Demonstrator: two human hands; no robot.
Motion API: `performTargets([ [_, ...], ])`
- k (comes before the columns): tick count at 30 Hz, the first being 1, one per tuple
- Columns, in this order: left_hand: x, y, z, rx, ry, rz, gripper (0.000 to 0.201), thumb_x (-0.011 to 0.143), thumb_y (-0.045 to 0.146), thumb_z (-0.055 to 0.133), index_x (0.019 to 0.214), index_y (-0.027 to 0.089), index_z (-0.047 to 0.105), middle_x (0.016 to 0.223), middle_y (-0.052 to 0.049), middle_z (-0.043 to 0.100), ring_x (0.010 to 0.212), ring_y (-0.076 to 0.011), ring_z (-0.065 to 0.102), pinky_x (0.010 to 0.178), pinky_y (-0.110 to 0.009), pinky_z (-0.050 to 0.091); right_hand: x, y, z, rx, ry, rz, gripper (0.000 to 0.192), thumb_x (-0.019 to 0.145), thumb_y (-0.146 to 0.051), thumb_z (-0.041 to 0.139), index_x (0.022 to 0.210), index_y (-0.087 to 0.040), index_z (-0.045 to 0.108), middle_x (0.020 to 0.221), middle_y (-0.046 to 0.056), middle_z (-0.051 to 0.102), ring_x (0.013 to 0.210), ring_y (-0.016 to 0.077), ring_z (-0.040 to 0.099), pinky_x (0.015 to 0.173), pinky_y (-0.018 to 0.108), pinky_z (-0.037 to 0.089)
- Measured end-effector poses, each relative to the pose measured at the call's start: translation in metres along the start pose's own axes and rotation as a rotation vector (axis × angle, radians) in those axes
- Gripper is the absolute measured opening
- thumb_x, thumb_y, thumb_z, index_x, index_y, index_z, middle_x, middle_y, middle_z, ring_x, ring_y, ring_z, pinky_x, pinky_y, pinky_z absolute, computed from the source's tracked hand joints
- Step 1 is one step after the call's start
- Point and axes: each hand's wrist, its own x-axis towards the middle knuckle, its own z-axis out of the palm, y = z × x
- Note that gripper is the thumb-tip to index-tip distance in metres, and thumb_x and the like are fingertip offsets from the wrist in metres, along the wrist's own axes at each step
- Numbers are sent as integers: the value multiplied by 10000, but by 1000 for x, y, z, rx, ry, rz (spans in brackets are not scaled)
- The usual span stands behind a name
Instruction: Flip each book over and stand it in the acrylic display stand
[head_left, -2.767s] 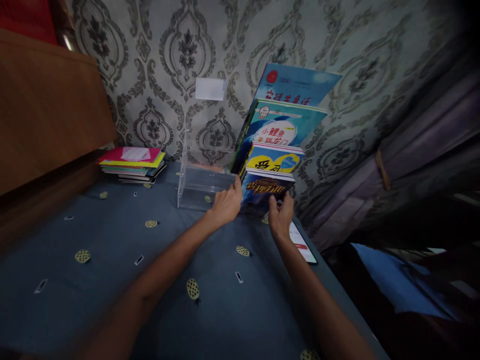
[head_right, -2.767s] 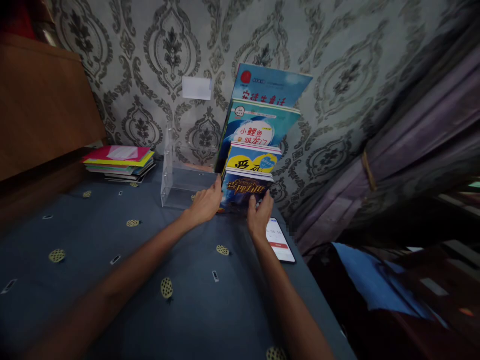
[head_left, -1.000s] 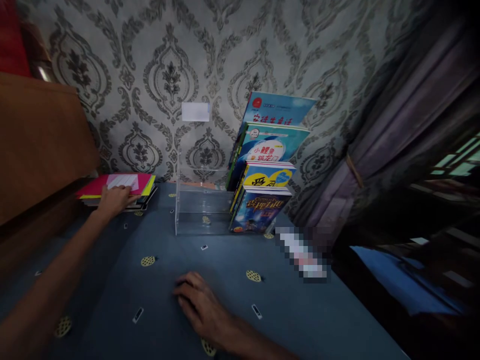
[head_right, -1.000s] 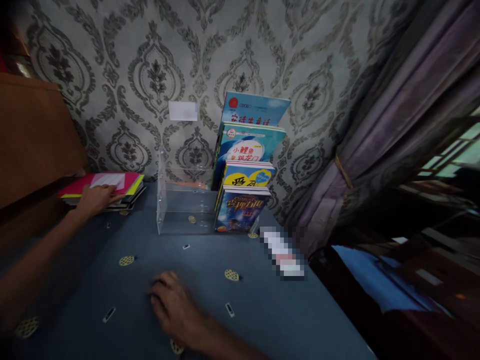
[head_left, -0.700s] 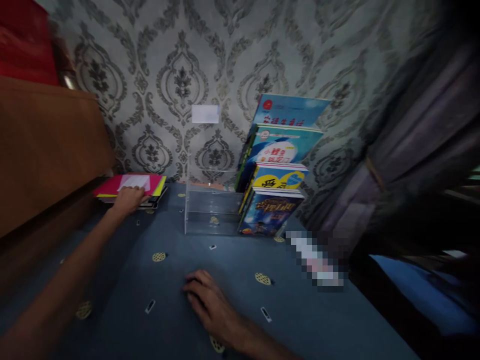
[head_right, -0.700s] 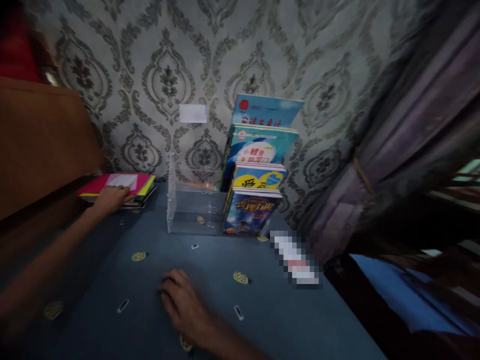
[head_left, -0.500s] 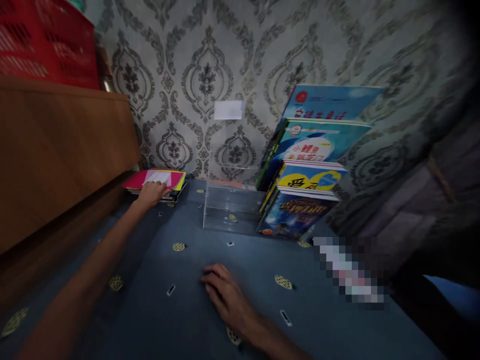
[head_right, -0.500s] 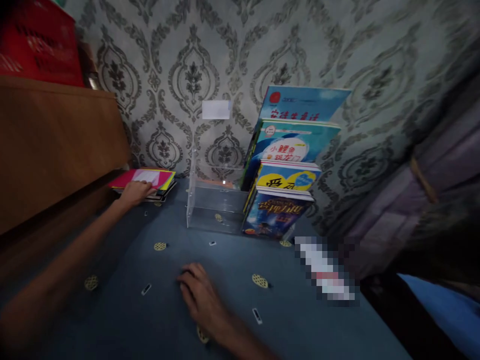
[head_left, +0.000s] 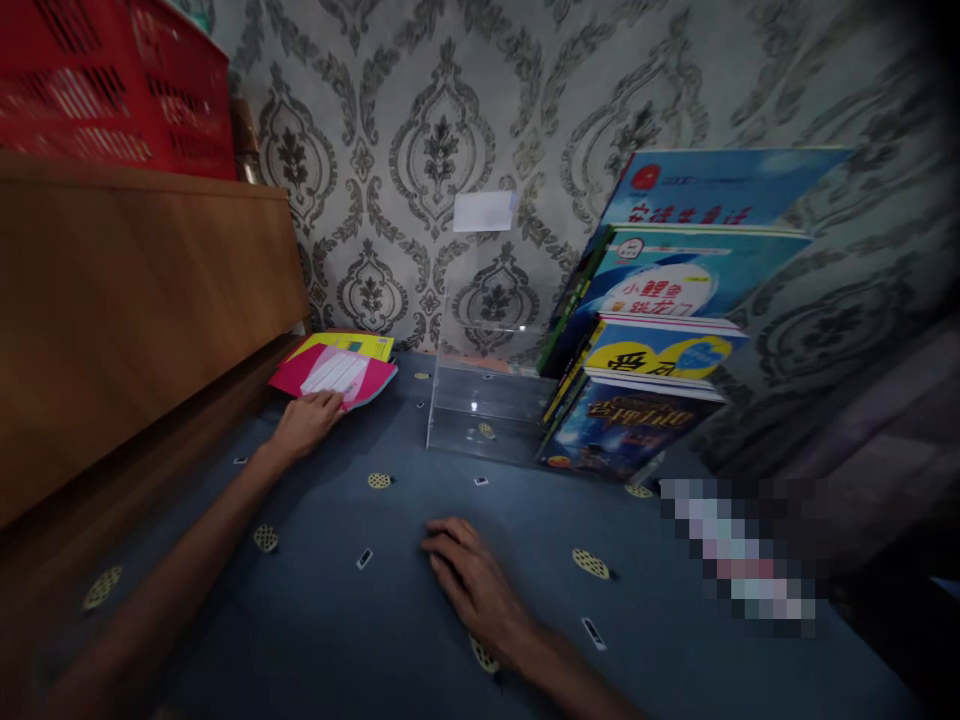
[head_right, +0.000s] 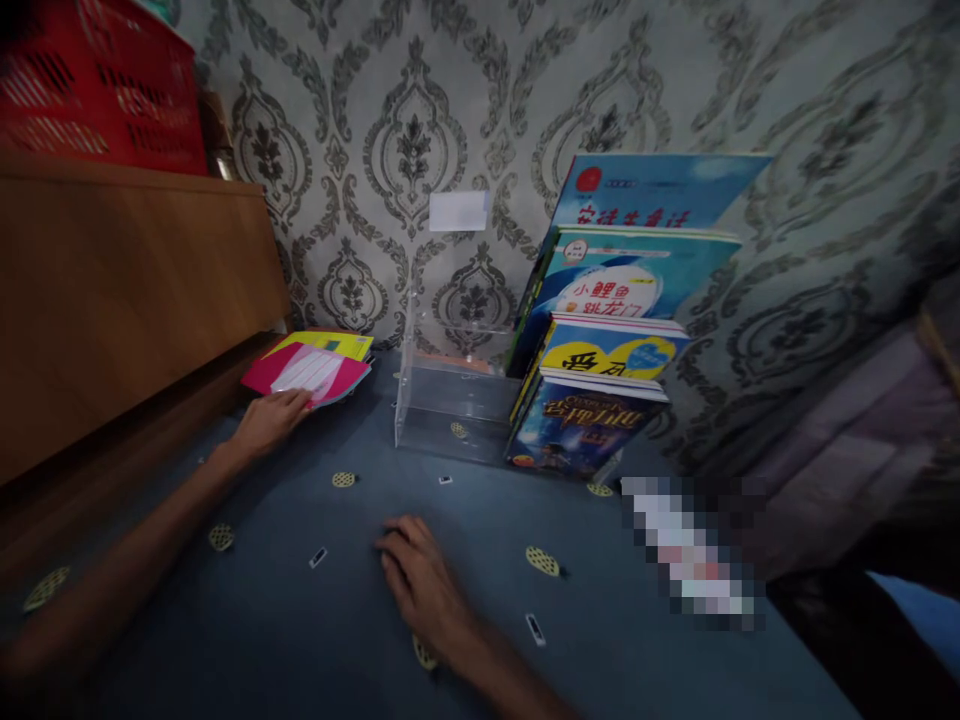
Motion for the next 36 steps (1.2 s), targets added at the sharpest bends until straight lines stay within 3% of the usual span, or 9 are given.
performTargets([
  [4,-41,10,7,-71,-28,34,326,1017,259,441,1303,215,593,1392,-128,609,1263,-263,601,1016,-369,508,1,-2,-1,24,7,2,246,1003,-227,442,1087,-228,673,1214,114,639,1141,240,611,1009,454,514],
  [11,-97,38,-4,-53,-211,234,278,1034,320,449,1229,225,624,1291,-103,668,1122,-233,676,879,-324,571,2,-2,-1,52,24,-2,250,993,-224,454,1075,-216,690,1190,122,654,1133,239,619,994,454,513],
  [17,-138,62,-8,-83,-132,358,329,1023,362,498,1314,229,577,1307,-106,661,1195,-236,647,957,-338,553,2,-1,-1,65,64,-6,265,984,-208,460,1090,-214,703,1145,114,671,1109,231,640,980,439,524],
  [21,-166,85,-5,-190,-22,441,428,986,483,541,1338,239,567,1322,-114,660,1230,-270,631,925,-372,572,0,-2,0,2,180,-51,263,983,-220,476,1113,-226,705,1165,115,670,1122,244,644,989,452,531],
  [24,-170,92,-7,-288,29,501,445,973,569,507,1264,251,618,1278,-81,694,1217,-261,638,924,-372,571,-2,-4,1,-61,227,-105,268,983,-215,474,1126,-237,699,1170,110,678,1119,245,649,1011,466,523],
  [27,-155,85,-7,-293,17,342,414,1026,505,430,1245,222,638,1269,-96,696,1190,-252,649,1006,-408,528,-3,-3,3,-132,199,-147,268,988,-207,459,1131,-233,685,1200,114,683,1137,253,647,1006,488,526],
  [31,-127,67,6,-154,-110,-143,574,1014,504,419,1428,113,495,1470,-222,521,1336,-385,526,1063,-564,453,-3,2,8,-244,189,-154,248,992,-231,468,1141,-203,665,1273,142,664,1214,281,611,1034,526,504],
  [33,-120,63,15,-161,-161,-198,625,1008,522,405,1453,85,457,1500,-243,478,1385,-393,474,1089,-553,433,-3,5,9,-283,202,-150,243,990,-242,480,1144,-194,662,1299,151,653,1256,289,586,1052,529,490],
  [36,-119,64,25,-196,-152,-122,631,1017,518,369,1464,77,440,1514,-245,460,1439,-379,408,1138,-534,392,-5,4,7,-341,212,-132,244,988,-232,481,1146,-196,663,1285,148,663,1239,291,595,1051,535,481],
])
